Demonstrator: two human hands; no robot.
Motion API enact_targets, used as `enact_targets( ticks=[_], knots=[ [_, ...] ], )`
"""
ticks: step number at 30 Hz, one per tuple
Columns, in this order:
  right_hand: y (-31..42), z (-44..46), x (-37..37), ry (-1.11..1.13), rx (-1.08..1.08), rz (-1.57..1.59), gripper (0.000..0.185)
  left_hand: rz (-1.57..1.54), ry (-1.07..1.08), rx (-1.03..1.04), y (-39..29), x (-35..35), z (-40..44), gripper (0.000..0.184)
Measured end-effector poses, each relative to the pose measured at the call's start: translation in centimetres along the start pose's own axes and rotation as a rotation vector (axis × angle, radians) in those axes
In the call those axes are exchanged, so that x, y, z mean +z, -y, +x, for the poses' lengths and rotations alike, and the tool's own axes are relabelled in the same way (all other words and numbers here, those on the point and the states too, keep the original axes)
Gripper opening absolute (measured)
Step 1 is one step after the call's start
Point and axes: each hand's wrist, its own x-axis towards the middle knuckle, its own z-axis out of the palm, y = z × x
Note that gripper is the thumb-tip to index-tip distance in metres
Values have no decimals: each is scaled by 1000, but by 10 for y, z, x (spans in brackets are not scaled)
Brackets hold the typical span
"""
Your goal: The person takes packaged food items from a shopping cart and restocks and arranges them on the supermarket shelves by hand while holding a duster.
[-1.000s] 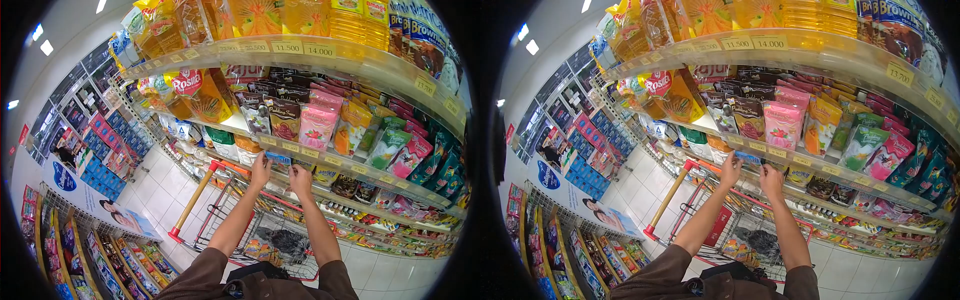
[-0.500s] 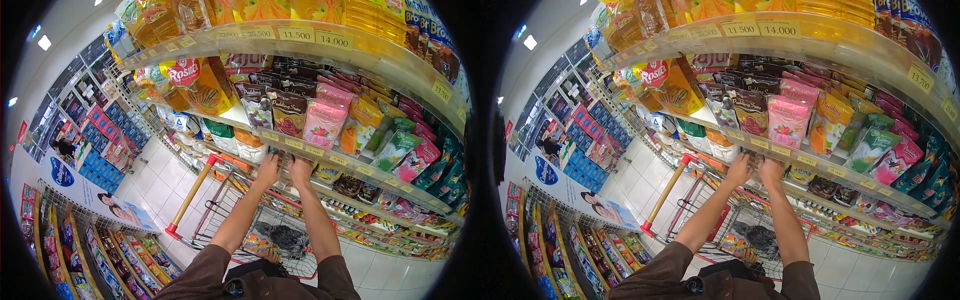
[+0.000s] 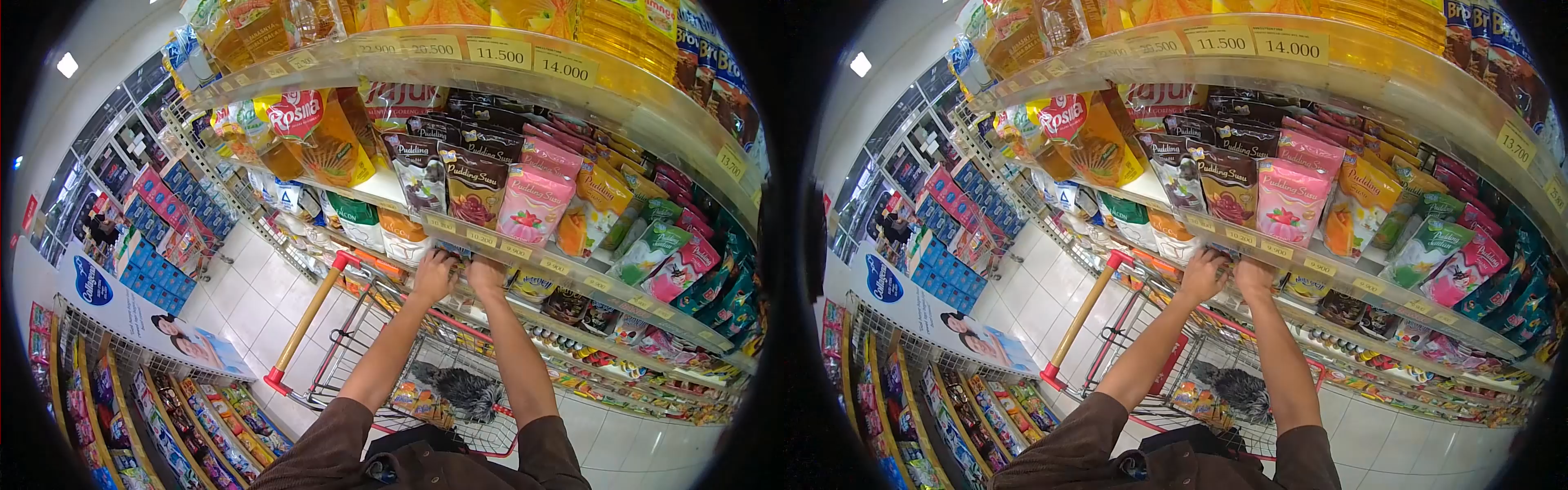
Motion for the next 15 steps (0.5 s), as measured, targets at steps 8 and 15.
enact_targets(
  ticks=[8, 15],
  knots=[
    [21, -23, -29, -192, 16, 75, 54, -212, -193, -187, -15, -14, 1, 53],
    [5, 5, -10, -340, -127, 140, 48, -175, 242, -318, -12, -33, 15, 45]
  ],
)
